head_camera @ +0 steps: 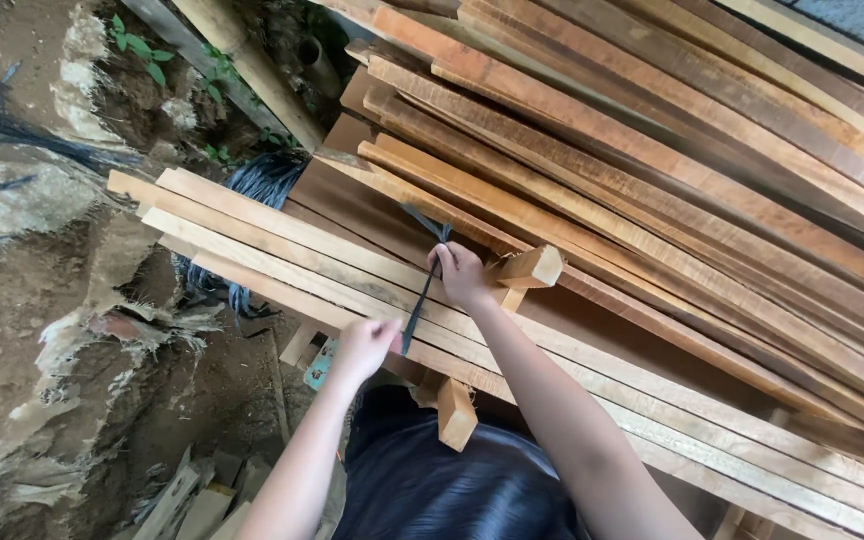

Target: The person aligns several long wooden planks on a workbench, adjusting them to ensure they are straight. They then use a black strap to tie the planks together, wrapping it around the stack and securing it with a knot.

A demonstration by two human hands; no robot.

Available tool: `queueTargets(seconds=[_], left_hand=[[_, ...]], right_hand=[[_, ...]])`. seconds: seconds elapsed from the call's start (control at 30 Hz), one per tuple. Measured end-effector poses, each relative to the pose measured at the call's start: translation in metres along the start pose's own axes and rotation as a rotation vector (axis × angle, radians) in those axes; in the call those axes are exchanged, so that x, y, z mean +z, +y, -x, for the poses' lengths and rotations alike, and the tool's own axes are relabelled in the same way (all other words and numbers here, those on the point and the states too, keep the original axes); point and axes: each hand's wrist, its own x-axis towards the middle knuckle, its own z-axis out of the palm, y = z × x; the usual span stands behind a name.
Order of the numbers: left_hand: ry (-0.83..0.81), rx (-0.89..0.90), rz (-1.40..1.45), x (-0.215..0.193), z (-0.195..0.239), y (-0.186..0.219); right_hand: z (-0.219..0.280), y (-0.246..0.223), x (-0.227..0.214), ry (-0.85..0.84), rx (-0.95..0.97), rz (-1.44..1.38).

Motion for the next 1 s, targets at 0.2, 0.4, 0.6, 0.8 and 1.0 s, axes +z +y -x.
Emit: queueTargets(seconds=[0.2,0.4,0.6,0.8,1.0], left_hand=[[0.239,0.261,-0.028,0.036,-0.046,0.047],[0.497,0.498,0.163,0.009,-0.043,0.083],[0.457,0.528,0.009,0.028,-0.086,0.084],[0.354,0.239,0.236,0.009,-0.054,0.11],[0.078,-0.024,0.344,0.025,-0.085,0.072]], right_hand=[[0.016,-0.043,-0.017,-0.03,-0.155,-0.016],[0.011,-0.028,-0.03,-0.17,0.029,-0.223],[0.032,-0.004,-0.018,-0.304,-0.12,-0.311],[0.038,-0.029,-0.027,-0.116,-0.072,-0.239],[0.021,-0.011,-0.031,-0.155,-0.029,-0.238]])
